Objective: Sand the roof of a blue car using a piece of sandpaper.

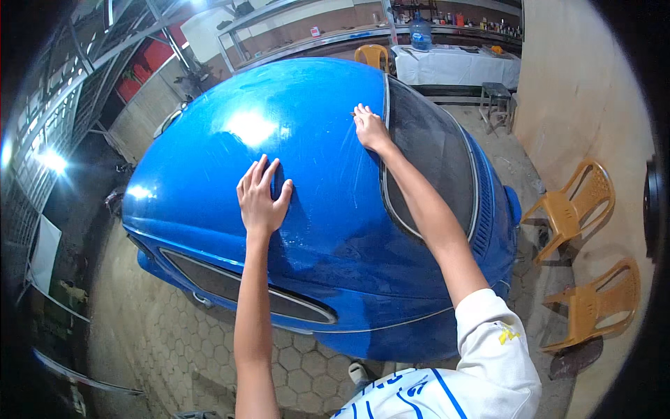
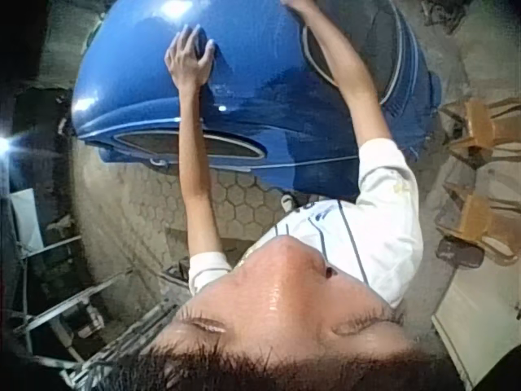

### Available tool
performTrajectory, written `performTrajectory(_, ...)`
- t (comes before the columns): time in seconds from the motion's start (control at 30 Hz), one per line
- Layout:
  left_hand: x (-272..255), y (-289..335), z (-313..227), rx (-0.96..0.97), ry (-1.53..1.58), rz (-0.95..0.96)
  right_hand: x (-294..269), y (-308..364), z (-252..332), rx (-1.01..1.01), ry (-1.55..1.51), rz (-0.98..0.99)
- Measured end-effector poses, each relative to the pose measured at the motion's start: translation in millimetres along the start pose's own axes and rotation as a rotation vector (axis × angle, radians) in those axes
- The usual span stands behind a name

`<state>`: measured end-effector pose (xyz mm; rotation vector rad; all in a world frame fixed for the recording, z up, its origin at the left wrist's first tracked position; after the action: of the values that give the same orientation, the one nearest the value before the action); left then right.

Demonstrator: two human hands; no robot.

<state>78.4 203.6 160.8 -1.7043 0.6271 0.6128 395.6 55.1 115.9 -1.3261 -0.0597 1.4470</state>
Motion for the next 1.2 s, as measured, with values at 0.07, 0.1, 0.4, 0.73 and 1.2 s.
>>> performTrajectory(0.07, 10.4, -5.4, -5.3, 0.015, 0.035, 0.004, 1.1, 16.7, 4.0, -0.005, 0.070, -0.141)
performTrajectory(0.1, -4.4, 6.4, 14.3, -0.015, -0.008, 0.019, -2.3, 38.0, 53.9, -0.121, -0.044, -0.043)
performTrajectory(0.4, -48.8, 16.8, 46.9, 0.000, -0.163, 0.175, -7.2, 116.9, 105.8, -0.301, -0.155, -0.093)
performTrajectory(0.73, -61.3, 15.1, 91.9, -0.217, -0.146, 0.046, 7.8, 103.4, 136.7, -0.359, -0.115, -0.093)
performTrajectory(1.2, -45.8, -10.4, 76.1, -0.086, -0.044, 0.123, 34.6, 4.8, 61.8, -0.333, 0.022, -0.288)
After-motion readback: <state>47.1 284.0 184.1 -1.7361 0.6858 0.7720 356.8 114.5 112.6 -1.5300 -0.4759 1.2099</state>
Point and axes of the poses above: each hand's wrist, its own y-axis away from the middle knuckle, its own x-axis out of the palm, z = x × y, the point moved 1 cm from there along -y, towards the middle knuckle, and after that the axes turned 15 degrees about y, right-handed, at the moved point
